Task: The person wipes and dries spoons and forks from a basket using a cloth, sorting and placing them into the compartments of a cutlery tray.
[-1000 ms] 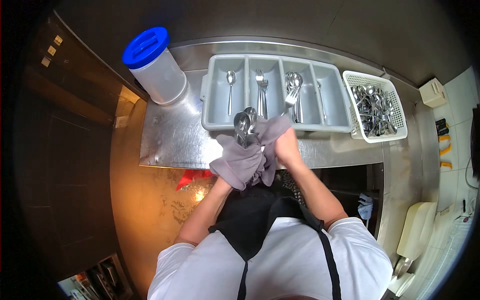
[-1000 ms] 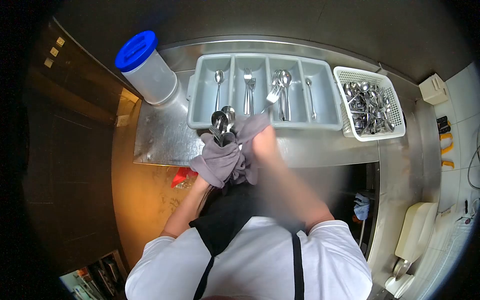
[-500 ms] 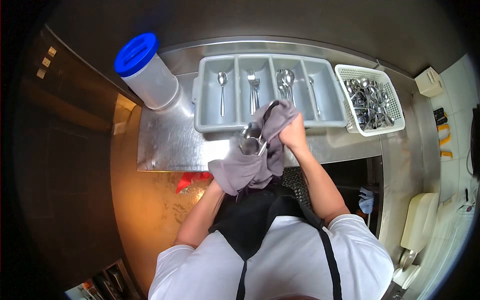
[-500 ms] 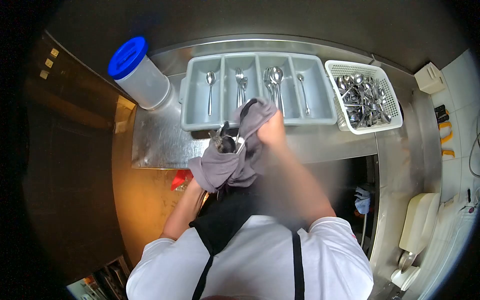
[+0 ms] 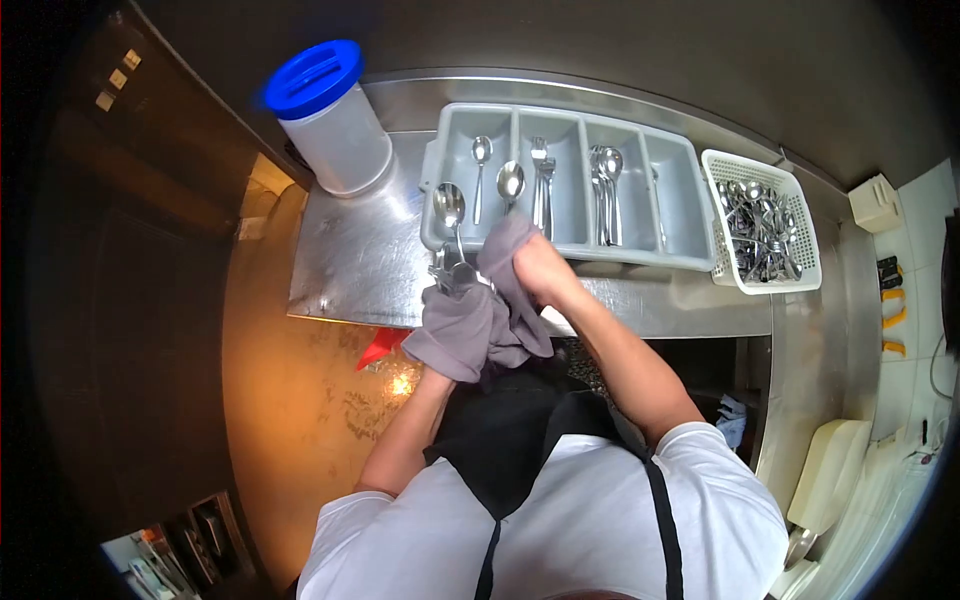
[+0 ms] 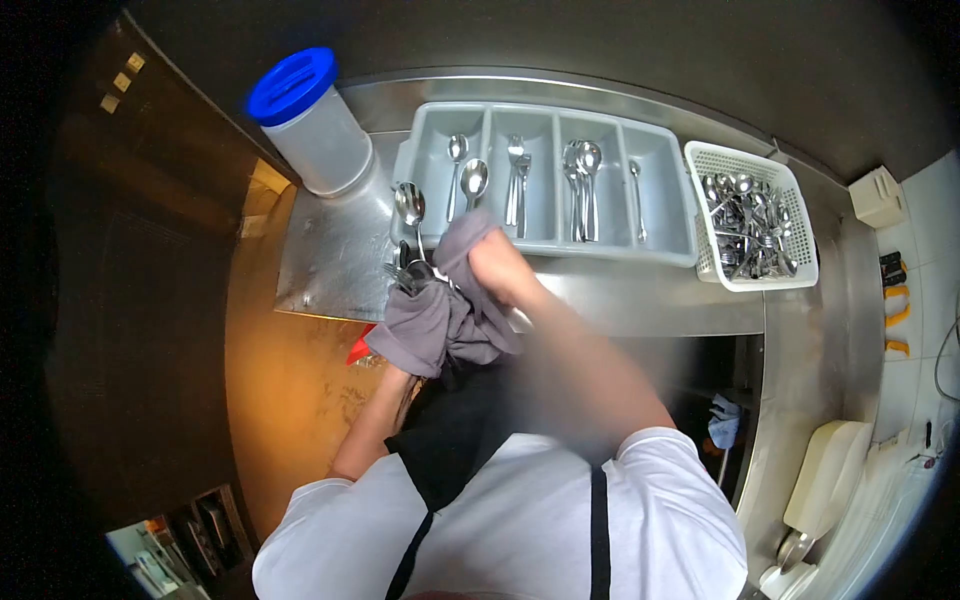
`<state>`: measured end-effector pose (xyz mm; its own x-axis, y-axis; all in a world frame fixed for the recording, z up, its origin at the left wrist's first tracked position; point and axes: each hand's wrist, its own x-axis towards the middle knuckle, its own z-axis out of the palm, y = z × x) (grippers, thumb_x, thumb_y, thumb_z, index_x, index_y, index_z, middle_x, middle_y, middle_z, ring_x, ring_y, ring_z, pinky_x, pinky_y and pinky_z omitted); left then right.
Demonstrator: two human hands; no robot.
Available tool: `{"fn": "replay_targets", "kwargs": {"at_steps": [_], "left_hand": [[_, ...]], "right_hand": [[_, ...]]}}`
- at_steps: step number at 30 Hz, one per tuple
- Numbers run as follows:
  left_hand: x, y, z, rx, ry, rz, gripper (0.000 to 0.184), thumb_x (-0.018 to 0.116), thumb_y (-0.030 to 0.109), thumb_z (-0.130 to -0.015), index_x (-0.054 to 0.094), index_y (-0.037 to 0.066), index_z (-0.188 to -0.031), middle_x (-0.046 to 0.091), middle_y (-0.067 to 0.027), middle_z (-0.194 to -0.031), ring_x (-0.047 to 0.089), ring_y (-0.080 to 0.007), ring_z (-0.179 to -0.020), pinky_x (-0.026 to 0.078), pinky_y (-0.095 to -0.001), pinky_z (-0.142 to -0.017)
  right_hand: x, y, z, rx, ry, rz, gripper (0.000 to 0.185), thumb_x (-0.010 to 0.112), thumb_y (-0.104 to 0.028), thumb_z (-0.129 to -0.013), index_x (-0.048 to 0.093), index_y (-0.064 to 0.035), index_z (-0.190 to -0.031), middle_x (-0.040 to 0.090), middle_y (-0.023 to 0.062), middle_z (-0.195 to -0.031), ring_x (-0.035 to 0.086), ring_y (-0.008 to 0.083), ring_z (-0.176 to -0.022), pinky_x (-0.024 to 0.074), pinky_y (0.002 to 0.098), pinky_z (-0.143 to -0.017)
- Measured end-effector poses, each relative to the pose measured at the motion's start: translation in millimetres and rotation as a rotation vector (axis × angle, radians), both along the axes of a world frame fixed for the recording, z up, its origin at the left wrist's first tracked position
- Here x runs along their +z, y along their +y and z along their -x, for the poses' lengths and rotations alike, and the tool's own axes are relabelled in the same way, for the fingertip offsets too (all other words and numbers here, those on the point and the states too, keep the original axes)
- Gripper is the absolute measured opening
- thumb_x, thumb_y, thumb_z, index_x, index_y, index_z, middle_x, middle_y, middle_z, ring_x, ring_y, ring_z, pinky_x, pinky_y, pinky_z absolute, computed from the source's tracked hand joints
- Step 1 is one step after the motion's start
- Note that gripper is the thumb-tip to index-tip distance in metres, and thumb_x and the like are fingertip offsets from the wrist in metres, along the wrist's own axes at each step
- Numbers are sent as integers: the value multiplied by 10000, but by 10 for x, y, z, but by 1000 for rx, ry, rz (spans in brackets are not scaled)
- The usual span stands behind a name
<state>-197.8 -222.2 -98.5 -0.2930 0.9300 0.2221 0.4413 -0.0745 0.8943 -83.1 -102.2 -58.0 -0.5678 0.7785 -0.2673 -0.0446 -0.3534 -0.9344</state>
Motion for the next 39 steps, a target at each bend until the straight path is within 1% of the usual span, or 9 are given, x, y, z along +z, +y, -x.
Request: {"fn": "replay_targets", "kwargs": {"at_steps": [6, 11, 14, 15, 18, 30, 33, 35, 39], "left_hand": [[307, -259, 297, -164, 460, 108, 269, 697, 174, -785, 571, -2, -945, 598, -85, -784, 590, -221, -767, 465, -339, -719], [363, -353, 74, 78, -237, 170, 189, 685, 174, -778, 596, 23, -849, 597, -99, -750, 586, -225, -708, 467, -356, -681], [176, -248, 187, 25, -364, 259, 197, 681, 185, -788, 585, 16, -753, 598, -105, -736, 589, -201, -672, 468, -346, -608], [206, -192, 269, -48, 354, -32, 228, 666, 194, -813, 579, -4, -742, 603, -101, -740, 599, -162, -694, 463, -329, -553], [-55, -29, 270, 138, -184, 69, 211, 650, 164, -821, 573, -9, -728, 585, -77, -721, 593, -151, -700, 462, -318, -565], [228, -812, 132, -106, 113, 91, 184, 627, 153, -824, 573, 4, -731, 593, -81, -726, 603, -169, -716, 466, -319, -593], [197, -782, 201, -153, 285, 40, 178, 621, 150, -825, 573, 7, -732, 595, -82, -728, 606, -174, -720, 467, -319, -600], [167, -672, 254, -155, 363, 5, 174, 617, 149, -825, 573, 9, -733, 597, -83, -729, 607, -177, -722, 467, -320, -605], [102, -473, 210, -129, 435, -36, 165, 610, 145, -826, 574, 13, -734, 599, -84, -731, 610, -183, -728, 468, -320, -615]], "right_hand": [[-14, 30, 275, 28, 169, -196, 172, 585, -140, -881, 570, -26, -1008, 624, 49, -909, 597, 142, -808, 497, 299, -728], [31, 256, 240, -12, -239, -926, 210, 632, -94, -831, 554, -5, -1004, 625, 70, -934, 587, 147, -852, 481, 295, -765], [38, 4, 273, -167, 61, -142, 187, 590, -110, -864, 567, 3, -1010, 622, 69, -947, 587, 154, -858, 480, 300, -760], [142, -185, 328, -240, 53, -106, 173, 548, -119, -891, 585, -2, -1012, 617, 60, -940, 585, 145, -855, 480, 293, -742], [-205, -303, 412, -60, 92, -264, 141, 532, -128, -901, 603, -18, -955, 610, 47, -890, 582, 130, -804, 466, 265, -684], [-220, -400, -106, -52, 344, 429, 292, 527, -352, -903, 582, -65, -893, 592, 22, -748, 548, 80, -560, 349, 194, -394], [-1278, -462, 81, -628, 67, 22, 163, 565, -228, -831, 547, -67, -824, 508, 45, -654, 497, 146, -525, 354, 276, -412], [-337, -521, -134, -106, 22, -447, 113, 557, -117, -757, 575, -30, -827, 485, 66, -607, 510, 175, -547, 367, 325, -436], [-146, -447, 104, -119, -53, -938, 126, 557, 3, -725, 607, 21, -839, 531, 87, -614, 544, 197, -580, 409, 363, -488]]}}
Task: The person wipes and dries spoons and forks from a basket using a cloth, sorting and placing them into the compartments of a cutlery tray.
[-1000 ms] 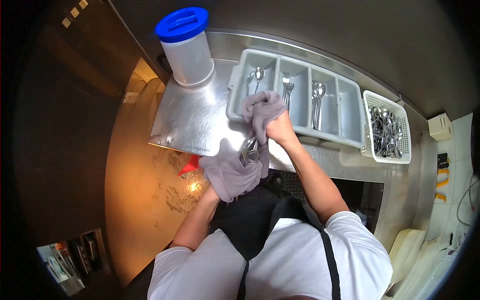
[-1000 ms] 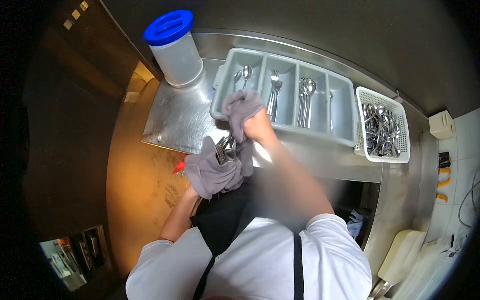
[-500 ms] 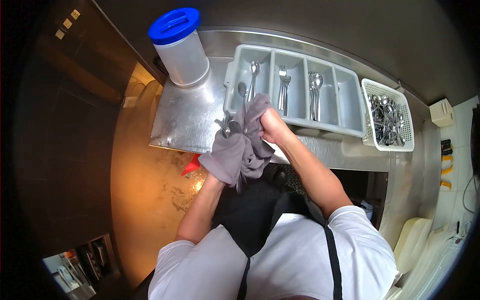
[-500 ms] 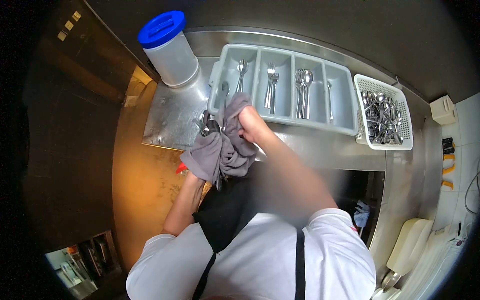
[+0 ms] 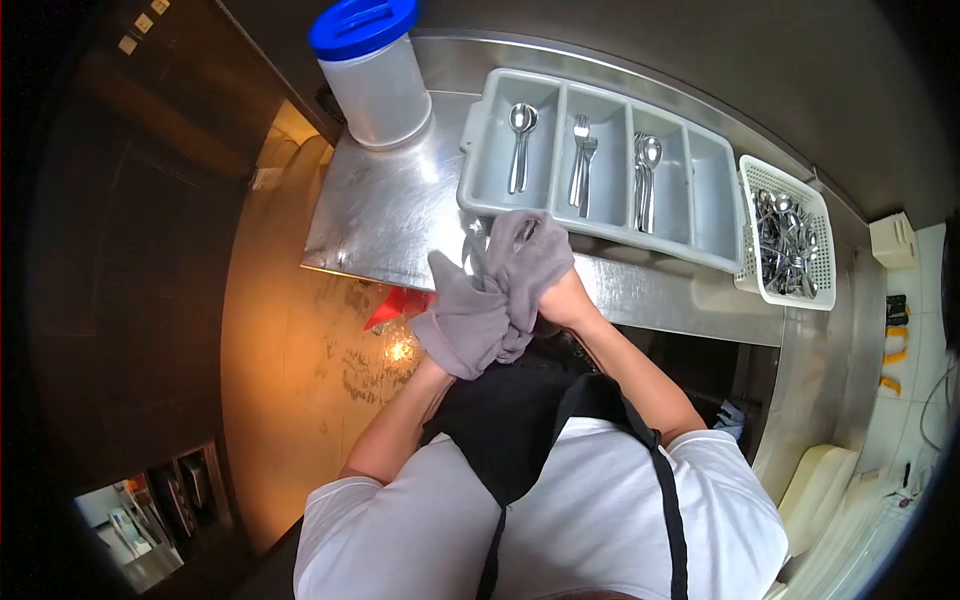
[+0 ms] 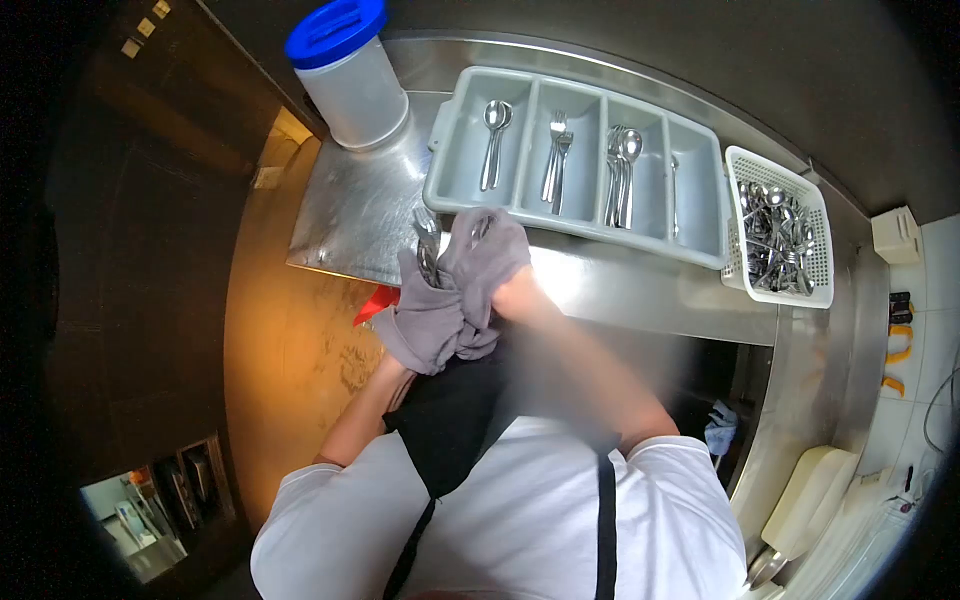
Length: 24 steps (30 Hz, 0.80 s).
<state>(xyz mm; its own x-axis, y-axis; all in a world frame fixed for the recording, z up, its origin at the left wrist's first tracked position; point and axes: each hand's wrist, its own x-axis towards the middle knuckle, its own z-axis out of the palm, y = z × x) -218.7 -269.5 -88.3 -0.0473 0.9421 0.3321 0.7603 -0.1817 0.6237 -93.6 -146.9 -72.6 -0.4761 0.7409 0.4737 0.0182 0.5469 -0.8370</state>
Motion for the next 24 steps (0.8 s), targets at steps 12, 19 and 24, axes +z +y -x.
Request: {"fn": "replay_targets", "kwargs": {"at_steps": [12, 19, 24], "left_hand": [[235, 205, 82, 61, -158, 76, 116, 569, 139, -818, 591, 39, -764, 612, -98, -754, 618, -218, -760, 471, -326, -667], [150, 208, 324, -64, 343, -167, 76, 564, 119, -775, 617, 66, -762, 611, -116, -792, 604, -264, -740, 467, -371, -672], [318, 147, 228, -199, 130, -110, 79, 585, 148, -761, 609, 76, -738, 605, -111, -784, 592, -270, -737, 457, -382, -661]], "right_hand": [[-272, 123, 182, 175, -216, 235, 92, 546, -115, -897, 566, -26, -904, 589, 63, -868, 552, 146, -791, 457, 286, -678], [218, 253, 171, 293, 156, 1033, 70, 605, -111, -867, 581, -53, -897, 573, 14, -804, 542, 107, -736, 457, 254, -662], [209, 132, 91, 314, 119, 663, 251, 661, -42, -826, 508, -43, -1025, 544, -15, -849, 511, 64, -754, 449, 241, -671]]}}
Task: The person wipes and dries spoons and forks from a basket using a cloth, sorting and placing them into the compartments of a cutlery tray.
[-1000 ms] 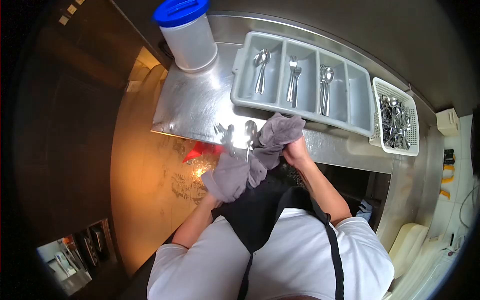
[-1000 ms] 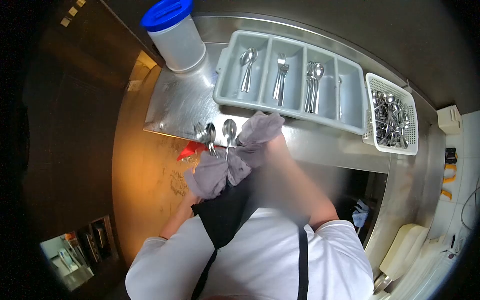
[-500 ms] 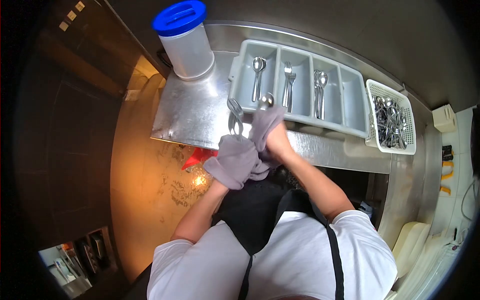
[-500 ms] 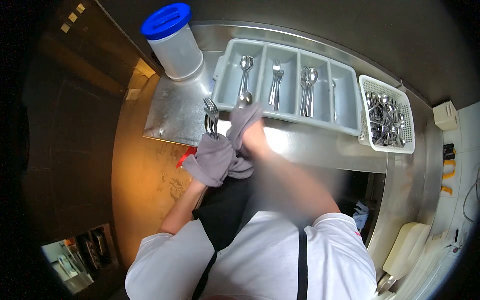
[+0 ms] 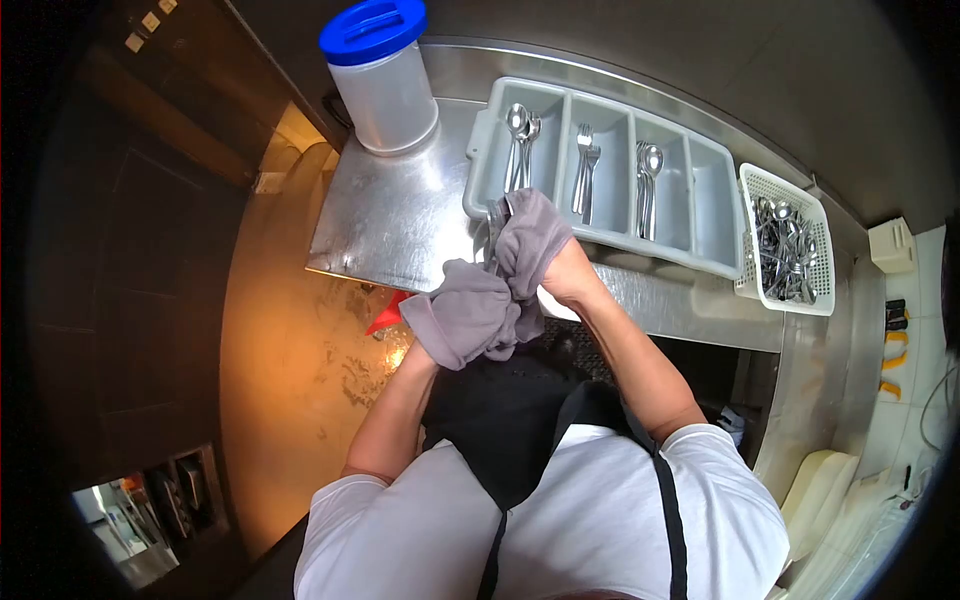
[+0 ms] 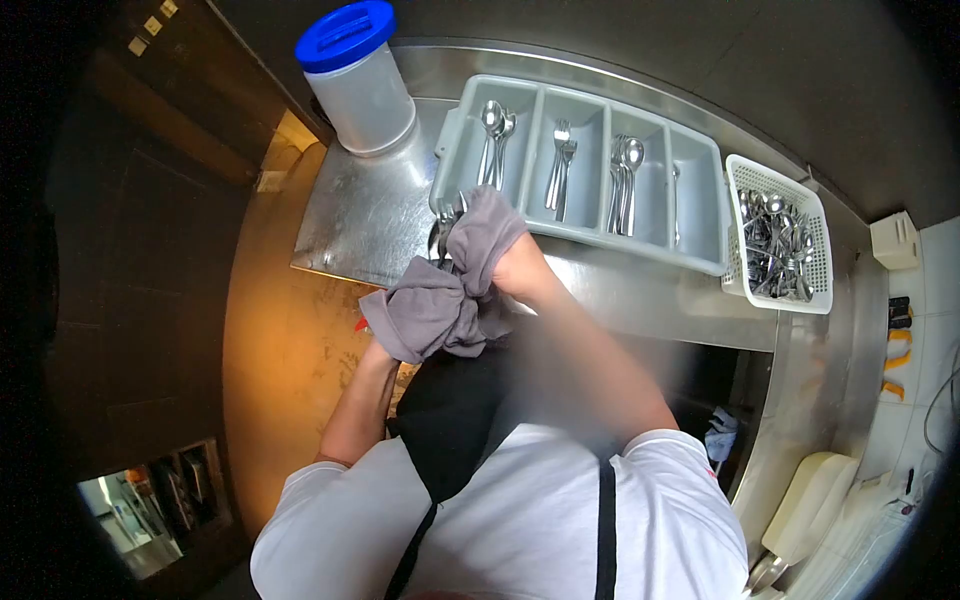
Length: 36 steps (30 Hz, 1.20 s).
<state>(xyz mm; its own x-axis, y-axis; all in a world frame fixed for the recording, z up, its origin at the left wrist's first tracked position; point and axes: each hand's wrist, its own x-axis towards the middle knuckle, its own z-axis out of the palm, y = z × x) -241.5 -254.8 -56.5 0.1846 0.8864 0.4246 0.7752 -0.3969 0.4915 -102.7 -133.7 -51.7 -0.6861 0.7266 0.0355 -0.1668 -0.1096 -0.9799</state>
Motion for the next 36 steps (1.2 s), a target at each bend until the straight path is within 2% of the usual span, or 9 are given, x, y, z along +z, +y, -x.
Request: {"fn": "replay_targets", "kwargs": {"at_steps": [9, 14, 18, 23, 28, 31, 32, 35, 36], "left_hand": [[-413, 47, -161, 150, -452, 190, 115, 543, 154, -854, 606, 67, -815, 607, -85, -780, 592, -252, -688, 458, -363, -637], [-242, 44, -285, 126, -33, 142, 117, 545, 161, -845, 606, 73, -797, 622, -84, -788, 601, -263, -715, 464, -382, -649], [-280, 185, -247, 206, 46, -196, 90, 566, 154, -807, 610, 80, -777, 624, -91, -750, 614, -272, -680, 471, -408, -589], [-292, 139, -260, 135, -86, 108, 111, 551, 142, -770, 605, 53, -731, 595, -132, -668, 605, -303, -611, 477, -406, -569], [-21, 241, -218, -139, -104, -90, 116, 574, 142, -723, 617, 35, -732, 607, -141, -719, 617, -270, -699, 486, -384, -605], [-429, 237, -237, -155, 421, -32, 122, 582, 159, -720, 626, 49, -748, 611, -128, -748, 610, -252, -727, 474, -380, -625], [-389, 162, -282, -68, 624, 46, 119, 566, 157, -744, 628, 62, -779, 605, -117, -738, 605, -250, -710, 472, -379, -638], [-208, 133, -436, -24, -130, -58, 116, 549, 150, -767, 632, 84, -815, 598, -112, -725, 602, -256, -687, 476, -381, -632], [4, 113, -439, -116, 158, 40, 124, 538, 148, -786, 634, 88, -837, 601, -109, -727, 604, -263, -668, 475, -383, -634]], "right_hand": [[96, 218, -142, -289, -68, -414, 51, 609, -14, -846, 562, -23, -863, 597, 47, -760, 567, 116, -707, 469, 270, -614], [-299, 257, -156, -495, -55, -270, 85, 564, -86, -881, 587, -31, -943, 640, 90, -853, 620, 188, -767, 500, 328, -669], [-693, -68, -88, -393, -400, -922, 146, 532, -164, -901, 585, -29, -921, 631, 123, -858, 621, 208, -792, 488, 333, -660], [-186, 246, -321, -252, 172, 692, 163, 500, -199, -943, 559, -77, -853, 591, 46, -766, 566, 141, -661, 458, 297, -587], [-47, 32, -404, -87, -82, -2, 301, 646, -82, -807, 572, -17, -1091, 597, 47, -991, 559, 124, -888, 474, 273, -798], [121, 8, -362, 13, -6, 23, 455, 719, -38, -716, 562, -6, -1142, 600, 52, -1040, 561, 131, -932, 471, 279, -839], [-23, 109, -362, -183, -196, -638, 379, 710, -64, -748, 572, 5, -1095, 613, 67, -1023, 588, 140, -901, 490, 261, -787], [-123, 309, -448, -507, -130, -470, 225, 625, -2, -764, 586, 3, -985, 604, 95, -832, 578, 205, -713, 484, 329, -657], [-123, 318, -477, -541, -98, -273, 188, 619, -5, -777, 587, 3, -962, 612, 92, -840, 586, 196, -748, 487, 321, -678]]}}
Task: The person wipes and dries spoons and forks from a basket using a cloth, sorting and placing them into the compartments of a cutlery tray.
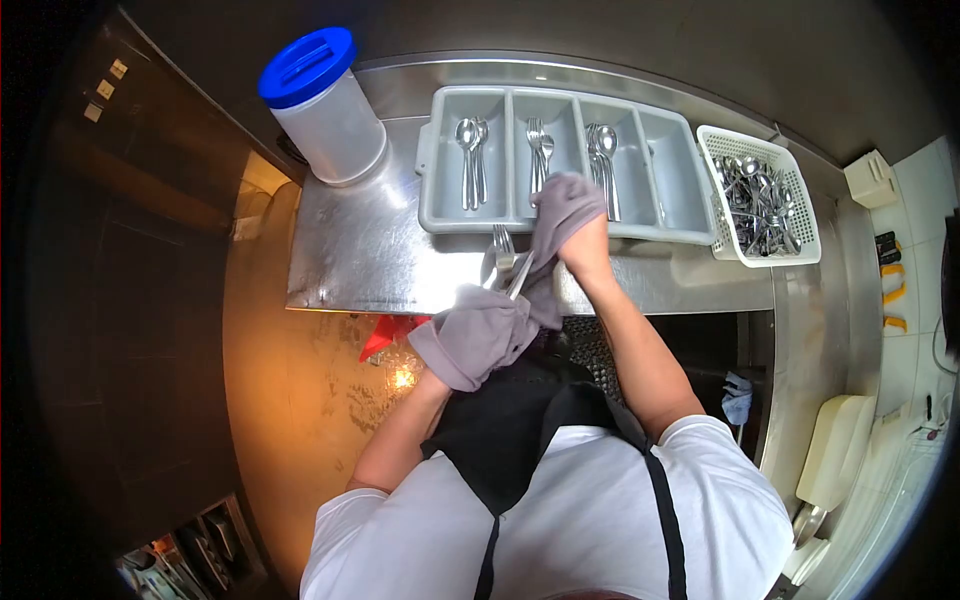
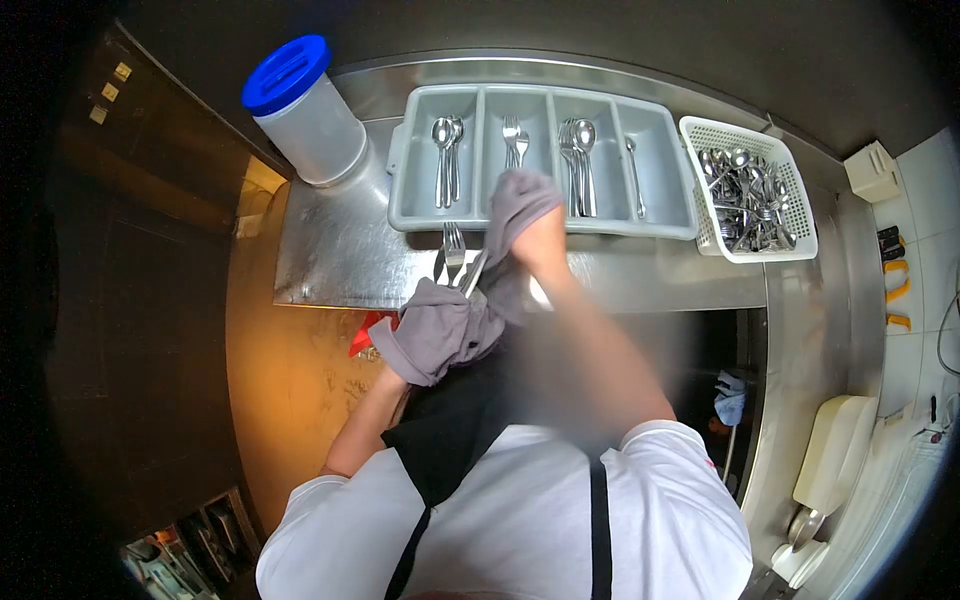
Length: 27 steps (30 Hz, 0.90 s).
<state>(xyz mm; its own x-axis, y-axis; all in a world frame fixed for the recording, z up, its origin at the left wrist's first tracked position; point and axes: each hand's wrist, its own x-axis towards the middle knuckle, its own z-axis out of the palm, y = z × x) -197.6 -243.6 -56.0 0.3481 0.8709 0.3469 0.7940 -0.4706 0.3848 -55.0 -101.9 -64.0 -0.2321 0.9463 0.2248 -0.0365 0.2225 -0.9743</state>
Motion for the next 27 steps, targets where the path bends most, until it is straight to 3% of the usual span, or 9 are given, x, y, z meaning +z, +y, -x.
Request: {"fn": "replay_targets", "kwargs": {"at_steps": [2, 5, 7, 9, 10, 12, 18, 25, 27], "left_hand": [[-162, 19, -27, 42, 129, -8, 129, 532, 159, -793, 628, 93, -848, 597, -103, -715, 597, -264, -646, 464, -392, -627], [-112, 70, 38, 59, 334, -14, 158, 517, 165, -804, 607, 65, -886, 581, -109, -713, 584, -264, -629, 453, -392, -627], [-139, 70, 111, 143, 514, -28, 186, 508, 162, -810, 587, 32, -917, 566, -120, -730, 576, -266, -639, 447, -387, -628], [-518, -14, 207, 312, 740, -48, 216, 501, 156, -816, 566, -3, -947, 550, -133, -760, 571, -270, -662, 442, -383, -628], [-536, 18, 311, 212, 66, 1, 229, 489, 146, -831, 548, -33, -959, 530, -151, -809, 570, -285, -719, 436, -386, -631], [-532, -68, 390, 333, 62, 26, 218, 489, 136, -832, 551, -20, -970, 539, -153, -836, 573, -289, -745, 439, -398, -634], [-92, -17, 352, 203, 83, 51, 132, 535, 159, -791, 620, 58, -782, 593, -120, -700, 583, -286, -672, 447, -413, -635], [187, -57, 134, 242, 404, -17, 104, 572, 176, -722, 625, 101, -674, 577, -96, -631, 582, -247, -632, 459, -378, -595], [163, 8, 184, 224, 309, -7, 117, 590, 187, -714, 627, 97, -649, 580, -82, -633, 580, -236, -621, 467, -361, -589]], "right_hand": [[-2, 16, -23, -54, 175, 354, 116, 606, -13, -804, 589, 3, -917, 627, 84, -855, 602, 179, -819, 492, 303, -720], [-126, -197, 173, 210, -828, -508, 55, 535, -10, -818, 574, -7, -856, 597, 100, -764, 579, 235, -746, 470, 325, -684], [-239, -260, 348, 253, -837, -721, 58, 504, -40, -831, 554, -12, -822, 573, 116, -740, 559, 285, -725, 457, 332, -662], [2, -176, 413, 383, -217, 91, 88, 586, -120, -824, 579, -51, -771, 553, 102, -662, 575, 155, -603, 473, 317, -547], [19, -89, 440, 376, 20, 507, 91, 583, -131, -842, 579, -61, -784, 562, 76, -698, 577, 133, -645, 471, 294, -567], [-7, -2, 481, 384, 258, 931, 93, 570, -154, -886, 569, -74, -839, 584, 12, -773, 585, 109, -738, 461, 240, -629], [51, -374, 540, 314, -228, -375, 306, 668, -67, -793, 578, 0, -1078, 619, 106, -1031, 589, 213, -951, 463, 329, -841], [-98, -31, 488, 73, 74, 120, 43, 627, -33, -800, 604, -21, -835, 601, 64, -819, 556, 141, -747, 468, 317, -677], [-78, -179, 566, 97, -288, -84, 73, 573, -55, -841, 562, -21, -777, 568, 86, -745, 534, 166, -686, 458, 327, -611]]}}
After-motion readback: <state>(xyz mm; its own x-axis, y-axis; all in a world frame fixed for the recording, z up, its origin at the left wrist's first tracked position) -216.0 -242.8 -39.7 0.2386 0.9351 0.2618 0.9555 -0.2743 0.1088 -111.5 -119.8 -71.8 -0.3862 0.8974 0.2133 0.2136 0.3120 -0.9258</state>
